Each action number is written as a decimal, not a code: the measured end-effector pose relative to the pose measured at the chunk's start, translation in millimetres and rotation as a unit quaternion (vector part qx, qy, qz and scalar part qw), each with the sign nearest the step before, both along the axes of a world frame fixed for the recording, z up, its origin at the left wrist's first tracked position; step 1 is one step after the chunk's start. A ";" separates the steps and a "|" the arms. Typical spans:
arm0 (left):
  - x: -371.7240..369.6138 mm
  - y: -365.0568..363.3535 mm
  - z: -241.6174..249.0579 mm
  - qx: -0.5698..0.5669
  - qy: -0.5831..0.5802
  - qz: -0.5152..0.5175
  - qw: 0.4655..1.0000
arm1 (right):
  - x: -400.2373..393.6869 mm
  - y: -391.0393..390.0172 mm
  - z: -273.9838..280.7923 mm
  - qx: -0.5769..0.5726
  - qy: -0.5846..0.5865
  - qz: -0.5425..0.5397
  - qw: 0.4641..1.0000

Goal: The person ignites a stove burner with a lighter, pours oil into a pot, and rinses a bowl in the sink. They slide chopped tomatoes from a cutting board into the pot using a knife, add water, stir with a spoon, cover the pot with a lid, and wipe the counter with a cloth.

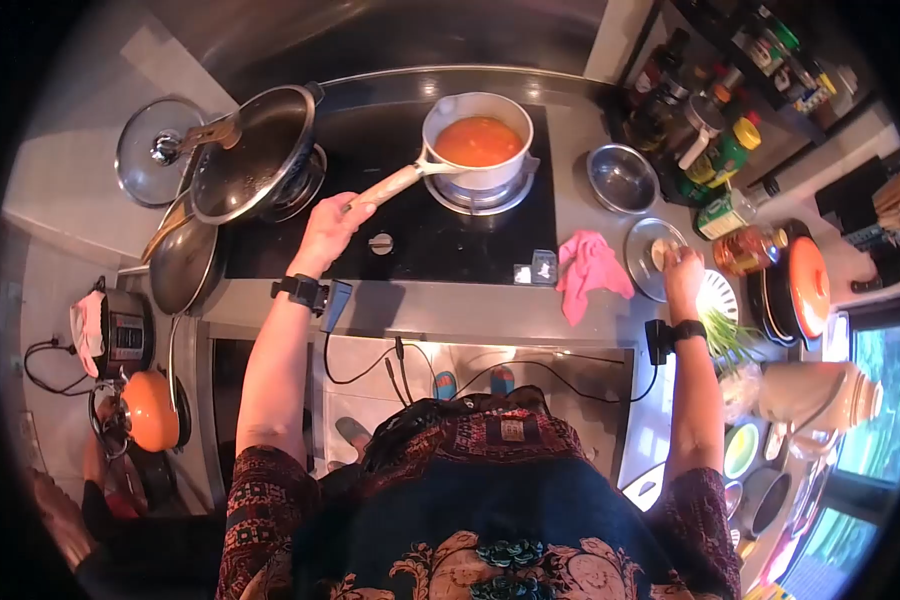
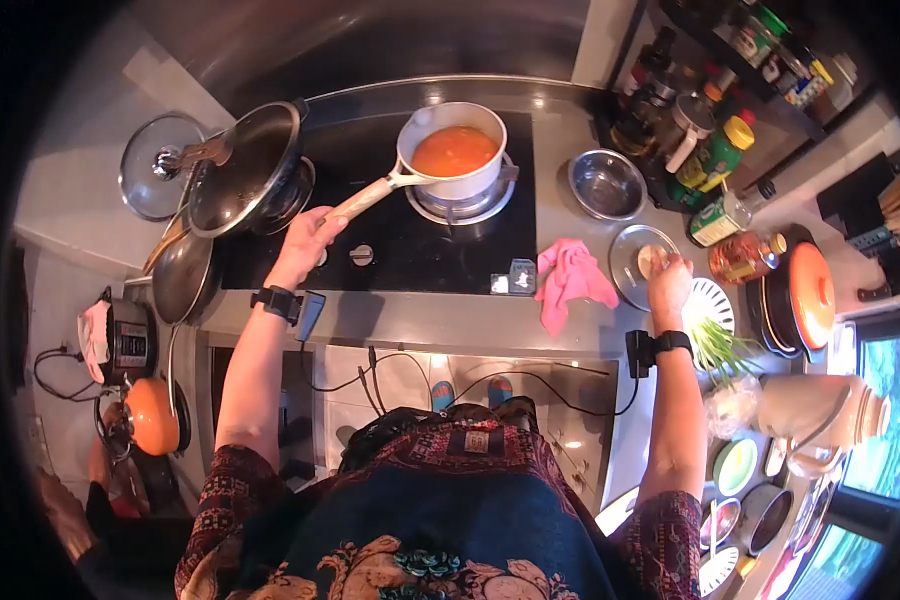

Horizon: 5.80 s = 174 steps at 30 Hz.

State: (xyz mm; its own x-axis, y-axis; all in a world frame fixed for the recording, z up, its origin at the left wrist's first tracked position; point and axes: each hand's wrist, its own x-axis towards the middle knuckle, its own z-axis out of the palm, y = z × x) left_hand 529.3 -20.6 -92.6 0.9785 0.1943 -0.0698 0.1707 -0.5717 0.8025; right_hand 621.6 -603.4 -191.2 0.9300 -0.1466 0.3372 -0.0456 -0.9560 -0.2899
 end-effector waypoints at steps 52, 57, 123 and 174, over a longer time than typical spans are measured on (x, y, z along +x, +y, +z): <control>-221.7 28.3 -10.3 0.019 -0.130 0.243 0.961 | 108.0 316.1 170.9 0.063 0.022 0.320 0.945; -317.2 43.7 -44.7 -0.095 -0.088 0.325 0.937 | 128.6 337.4 158.0 0.021 0.043 0.311 0.949; -166.5 -105.5 -10.4 -0.112 0.014 0.036 0.993 | -141.5 102.0 25.9 0.099 0.176 0.225 0.953; -300.5 -496.5 12.2 0.010 -0.137 -0.699 0.702 | -641.6 -80.8 33.9 0.185 0.153 -0.355 0.904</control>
State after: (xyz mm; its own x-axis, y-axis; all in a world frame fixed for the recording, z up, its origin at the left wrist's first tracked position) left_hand 228.8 -517.2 -80.4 0.1899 -0.9708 0.1465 -0.7272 -0.0388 0.6854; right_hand -20.1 -684.2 -157.4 0.5992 -0.7925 -0.1141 -0.7412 -0.4952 -0.4532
